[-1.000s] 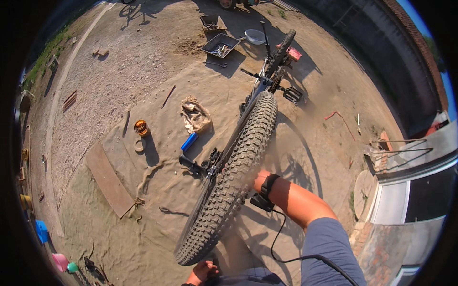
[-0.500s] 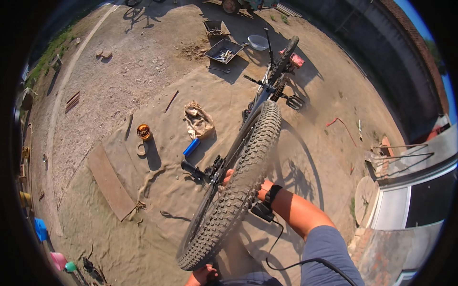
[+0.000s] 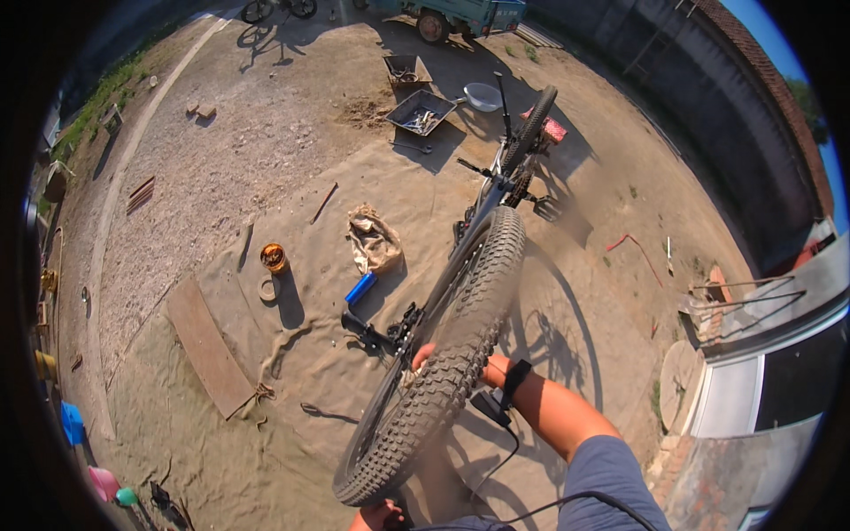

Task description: The person wipes the bicycle frame and rear derailleur with a cloth, then rotates the rear wheel while continuing to wipe the chain and gears. The person finishes by walking toward a glass door and entering a room.

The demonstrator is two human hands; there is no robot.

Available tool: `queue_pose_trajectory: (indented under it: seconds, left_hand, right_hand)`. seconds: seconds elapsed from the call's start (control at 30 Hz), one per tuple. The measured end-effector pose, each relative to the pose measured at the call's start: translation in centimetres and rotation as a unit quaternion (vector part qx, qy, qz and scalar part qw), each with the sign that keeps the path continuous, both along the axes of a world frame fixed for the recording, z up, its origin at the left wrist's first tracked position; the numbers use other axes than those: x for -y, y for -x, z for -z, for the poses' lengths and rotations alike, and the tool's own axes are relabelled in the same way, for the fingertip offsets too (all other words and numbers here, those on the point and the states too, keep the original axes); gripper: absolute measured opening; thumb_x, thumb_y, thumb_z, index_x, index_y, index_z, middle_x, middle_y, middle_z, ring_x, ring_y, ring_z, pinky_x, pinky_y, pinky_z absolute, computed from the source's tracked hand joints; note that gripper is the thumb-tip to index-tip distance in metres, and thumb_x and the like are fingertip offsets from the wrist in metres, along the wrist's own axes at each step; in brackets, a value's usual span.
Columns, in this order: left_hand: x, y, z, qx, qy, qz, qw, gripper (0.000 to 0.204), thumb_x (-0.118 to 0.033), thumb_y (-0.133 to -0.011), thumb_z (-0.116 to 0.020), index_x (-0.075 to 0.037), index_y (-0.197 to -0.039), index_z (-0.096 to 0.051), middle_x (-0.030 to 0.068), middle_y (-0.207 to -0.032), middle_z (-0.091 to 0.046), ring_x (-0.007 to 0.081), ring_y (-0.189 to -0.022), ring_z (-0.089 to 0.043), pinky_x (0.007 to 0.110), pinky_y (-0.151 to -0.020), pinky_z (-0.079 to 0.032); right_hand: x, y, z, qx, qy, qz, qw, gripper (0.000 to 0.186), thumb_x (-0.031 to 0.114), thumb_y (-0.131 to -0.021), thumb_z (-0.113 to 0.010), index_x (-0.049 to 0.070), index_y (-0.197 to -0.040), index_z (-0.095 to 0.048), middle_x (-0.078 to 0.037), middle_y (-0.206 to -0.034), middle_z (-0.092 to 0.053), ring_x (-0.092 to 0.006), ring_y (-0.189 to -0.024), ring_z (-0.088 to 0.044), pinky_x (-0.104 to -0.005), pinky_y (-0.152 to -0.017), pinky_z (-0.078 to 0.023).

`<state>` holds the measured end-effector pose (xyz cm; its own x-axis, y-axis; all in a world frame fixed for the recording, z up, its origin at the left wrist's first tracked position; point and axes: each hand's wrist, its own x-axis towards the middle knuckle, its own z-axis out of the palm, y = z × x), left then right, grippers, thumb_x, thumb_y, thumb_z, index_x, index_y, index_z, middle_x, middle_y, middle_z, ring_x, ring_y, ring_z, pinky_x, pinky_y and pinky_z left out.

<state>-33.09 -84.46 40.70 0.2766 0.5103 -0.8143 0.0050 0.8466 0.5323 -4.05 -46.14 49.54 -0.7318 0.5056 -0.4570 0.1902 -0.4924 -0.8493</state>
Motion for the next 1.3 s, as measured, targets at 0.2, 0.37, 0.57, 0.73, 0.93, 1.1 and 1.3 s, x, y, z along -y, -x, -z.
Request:
queue_pose_trajectory:
  seconds: [0.2, 0.37, 0.57, 0.73, 0.93, 1.1, 1.3]
  left_hand:
    - [-0.3, 0.1, -0.2, -0.014, -0.015, 0.025, 0.999, 0.024, -0.028, -0.104, -0.054, -0.007, -0.105, -0.065, 0.0085, -0.088, -0.067, 0.0229, -0.079, -0.064, 0.04, -0.071, -0.054]
    - [-0.1, 0.6, -1.0, -0.044, -0.031, 0.037, 0.998, 0.027, -0.031, -0.105, -0.053, -0.008, -0.103, -0.065, 0.0084, -0.087, -0.067, 0.0233, -0.079, -0.064, 0.04, -0.071, -0.053]
    - [-0.1, 1.0, -1.1, -0.064, -0.065, 0.085, 0.992, 0.031, -0.035, -0.107, -0.051, -0.009, -0.1, -0.065, 0.0082, -0.085, -0.066, 0.0237, -0.079, -0.063, 0.041, -0.072, -0.052]
    - [1.3, 1.8, -0.8, -0.1, -0.119, 0.121, 0.98, 0.035, -0.038, -0.108, -0.049, -0.009, -0.098, -0.065, 0.0081, -0.084, -0.066, 0.0241, -0.078, -0.062, 0.042, -0.072, -0.052]
    - [0.1, 1.5, -4.2, -0.082, -0.047, 0.073, 0.993, 0.041, -0.042, -0.109, -0.046, -0.01, -0.095, -0.068, 0.0087, -0.084, -0.067, 0.0254, -0.08, -0.063, 0.044, -0.074, -0.051]
    - [0.3, 1.8, -3.6, -0.093, -0.032, 0.096, 0.991, 0.04, -0.041, -0.109, -0.046, -0.011, -0.096, -0.069, 0.0114, -0.088, -0.068, 0.0291, -0.083, -0.063, 0.046, -0.077, -0.05]
    - [2.2, 2.8, -2.2, -0.15, -0.143, 0.203, 0.957, 0.037, -0.04, -0.108, -0.046, -0.013, -0.097, -0.069, 0.0136, -0.094, -0.069, 0.033, -0.088, -0.064, 0.049, -0.08, -0.049]
  right_hand:
    - [2.0, -0.2, 0.8, 0.059, -0.354, 0.026, 0.933, 0.034, 0.004, -0.085, -0.072, 0.003, -0.117, -0.06, -0.011, -0.108, -0.058, -0.0285, -0.101, -0.061, -0.0389, -0.085, -0.053]
    - [2.8, 0.7, 2.0, 0.121, -0.43, -0.006, 0.895, 0.026, 0.01, -0.088, -0.067, 0.007, -0.113, -0.062, -0.012, -0.107, -0.057, -0.0312, -0.101, -0.062, -0.041, -0.085, -0.052]
    - [2.3, 0.0, 2.0, 0.147, -0.445, -0.06, 0.881, 0.023, 0.027, -0.093, -0.066, 0.01, -0.109, -0.065, -0.009, -0.104, -0.06, -0.0291, -0.105, -0.062, -0.0414, -0.09, -0.049]
    - [2.4, 2.5, -4.0, 0.126, -0.365, -0.093, 0.918, 0.032, 0.036, -0.096, -0.067, 0.008, -0.112, -0.066, -0.007, -0.104, -0.064, -0.0252, -0.104, -0.062, -0.0383, -0.093, -0.047]
    - [2.7, 2.6, -4.1, 0.013, -0.211, -0.087, 0.973, 0.034, 0.028, -0.095, -0.07, 0.003, -0.117, -0.065, -0.008, -0.109, -0.069, -0.0193, -0.103, -0.064, -0.0345, -0.092, -0.05]
    - [3.4, 1.0, 0.3, 0.091, -0.313, -0.063, 0.943, 0.034, 0.022, -0.1, -0.059, 0.004, -0.129, -0.061, -0.012, -0.123, -0.065, -0.0278, -0.113, -0.063, -0.039, -0.102, -0.049]
    - [6.3, 0.5, 5.6, 0.359, -0.603, -0.15, 0.697, 0.043, 0.018, -0.104, -0.047, 0.005, -0.144, -0.049, -0.014, -0.133, -0.055, -0.0275, -0.124, -0.056, -0.0383, -0.106, -0.046]
